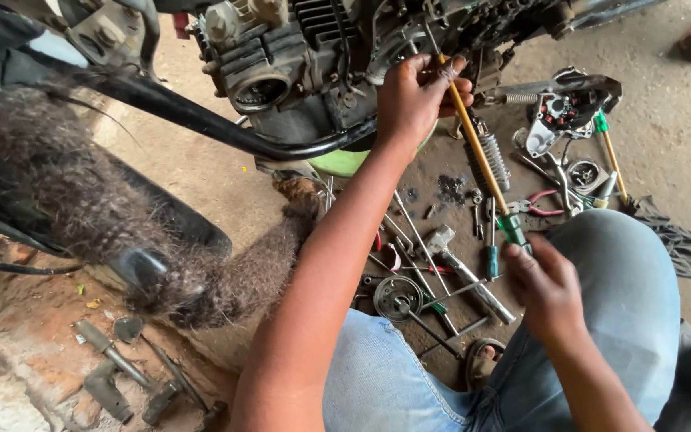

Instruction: The person is seen performing maintenance work on a motorcycle engine, specifically interacting with components around the cylinder head and timing chain area using various hand tools.

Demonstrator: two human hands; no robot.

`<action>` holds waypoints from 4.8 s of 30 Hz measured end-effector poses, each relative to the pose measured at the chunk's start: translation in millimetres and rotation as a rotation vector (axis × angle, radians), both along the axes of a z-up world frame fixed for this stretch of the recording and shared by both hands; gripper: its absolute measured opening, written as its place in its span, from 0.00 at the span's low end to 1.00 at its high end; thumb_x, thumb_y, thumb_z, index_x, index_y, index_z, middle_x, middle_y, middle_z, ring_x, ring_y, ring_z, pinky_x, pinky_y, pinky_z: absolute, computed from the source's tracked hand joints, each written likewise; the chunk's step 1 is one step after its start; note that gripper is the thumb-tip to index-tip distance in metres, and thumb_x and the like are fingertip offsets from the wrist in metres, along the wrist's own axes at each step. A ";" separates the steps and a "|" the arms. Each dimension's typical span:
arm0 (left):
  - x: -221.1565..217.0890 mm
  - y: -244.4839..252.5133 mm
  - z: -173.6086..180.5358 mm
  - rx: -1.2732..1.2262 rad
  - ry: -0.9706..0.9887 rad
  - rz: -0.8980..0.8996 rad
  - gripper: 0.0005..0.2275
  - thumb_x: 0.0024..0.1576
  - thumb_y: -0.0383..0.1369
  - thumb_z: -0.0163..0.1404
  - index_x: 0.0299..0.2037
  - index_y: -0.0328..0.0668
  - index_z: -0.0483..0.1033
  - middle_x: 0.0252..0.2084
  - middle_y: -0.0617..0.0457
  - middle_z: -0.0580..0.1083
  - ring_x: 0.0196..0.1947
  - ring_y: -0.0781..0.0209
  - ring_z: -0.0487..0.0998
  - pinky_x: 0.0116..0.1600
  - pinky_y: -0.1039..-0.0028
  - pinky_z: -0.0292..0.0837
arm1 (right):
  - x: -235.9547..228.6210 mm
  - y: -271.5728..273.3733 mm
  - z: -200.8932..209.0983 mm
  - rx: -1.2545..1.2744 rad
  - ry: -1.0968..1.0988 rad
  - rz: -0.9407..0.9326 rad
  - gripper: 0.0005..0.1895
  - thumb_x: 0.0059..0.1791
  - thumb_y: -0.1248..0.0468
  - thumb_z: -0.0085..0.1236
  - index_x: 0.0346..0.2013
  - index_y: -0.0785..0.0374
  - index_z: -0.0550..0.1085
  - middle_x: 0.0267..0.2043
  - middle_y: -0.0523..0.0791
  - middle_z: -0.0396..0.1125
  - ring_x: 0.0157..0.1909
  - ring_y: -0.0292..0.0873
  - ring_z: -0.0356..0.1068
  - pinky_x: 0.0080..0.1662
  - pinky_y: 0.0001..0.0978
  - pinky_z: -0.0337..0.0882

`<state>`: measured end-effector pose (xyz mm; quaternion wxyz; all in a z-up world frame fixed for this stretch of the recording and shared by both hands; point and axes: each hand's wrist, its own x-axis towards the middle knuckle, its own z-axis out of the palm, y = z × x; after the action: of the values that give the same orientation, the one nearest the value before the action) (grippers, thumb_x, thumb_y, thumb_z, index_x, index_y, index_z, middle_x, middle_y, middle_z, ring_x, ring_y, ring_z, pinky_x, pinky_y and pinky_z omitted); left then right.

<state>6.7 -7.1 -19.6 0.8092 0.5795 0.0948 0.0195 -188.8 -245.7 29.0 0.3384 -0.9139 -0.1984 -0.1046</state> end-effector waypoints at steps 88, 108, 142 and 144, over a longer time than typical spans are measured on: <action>-5.7 22.7 -86.3 0.426 0.300 0.000 0.35 0.54 0.25 0.58 0.72 0.37 0.54 0.44 0.44 0.76 0.36 0.57 0.84 0.31 0.71 0.83 | 28.9 32.4 -58.7 0.666 1.126 -0.095 0.19 0.57 0.57 0.44 0.61 0.58 0.71 0.21 0.40 0.60 0.19 0.32 0.54 0.22 0.26 0.53; -11.2 21.4 -60.7 0.284 0.366 -0.187 0.34 0.61 0.22 0.47 0.75 0.49 0.44 0.40 0.45 0.80 0.32 0.57 0.85 0.29 0.72 0.81 | 42.2 29.9 -95.7 0.818 1.566 -0.127 0.32 0.58 0.35 0.38 0.23 0.56 0.60 0.14 0.37 0.49 0.11 0.34 0.43 0.14 0.31 0.45; -61.7 10.8 -14.9 1.418 0.293 -0.715 0.15 0.55 0.37 0.57 0.52 0.45 0.78 0.53 0.41 0.76 0.52 0.41 0.78 0.56 0.55 0.73 | 70.3 -6.1 -258.1 -0.180 1.185 0.203 0.10 0.45 0.66 0.60 0.40 0.64 0.78 0.34 0.48 0.74 0.35 0.44 0.73 0.39 0.36 0.74; -69.5 12.5 -29.8 1.510 0.333 -0.789 0.12 0.56 0.34 0.55 0.49 0.44 0.80 0.53 0.41 0.77 0.53 0.42 0.79 0.57 0.56 0.74 | 61.6 -16.3 -288.0 -0.367 1.076 0.214 0.11 0.44 0.65 0.62 0.40 0.61 0.81 0.36 0.48 0.76 0.37 0.45 0.75 0.42 0.38 0.73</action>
<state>-62.7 5.4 -49.3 0.1315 0.9473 -0.0343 -0.2900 -127.2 -262.0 -259.0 0.2363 -0.8571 -0.1047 0.4456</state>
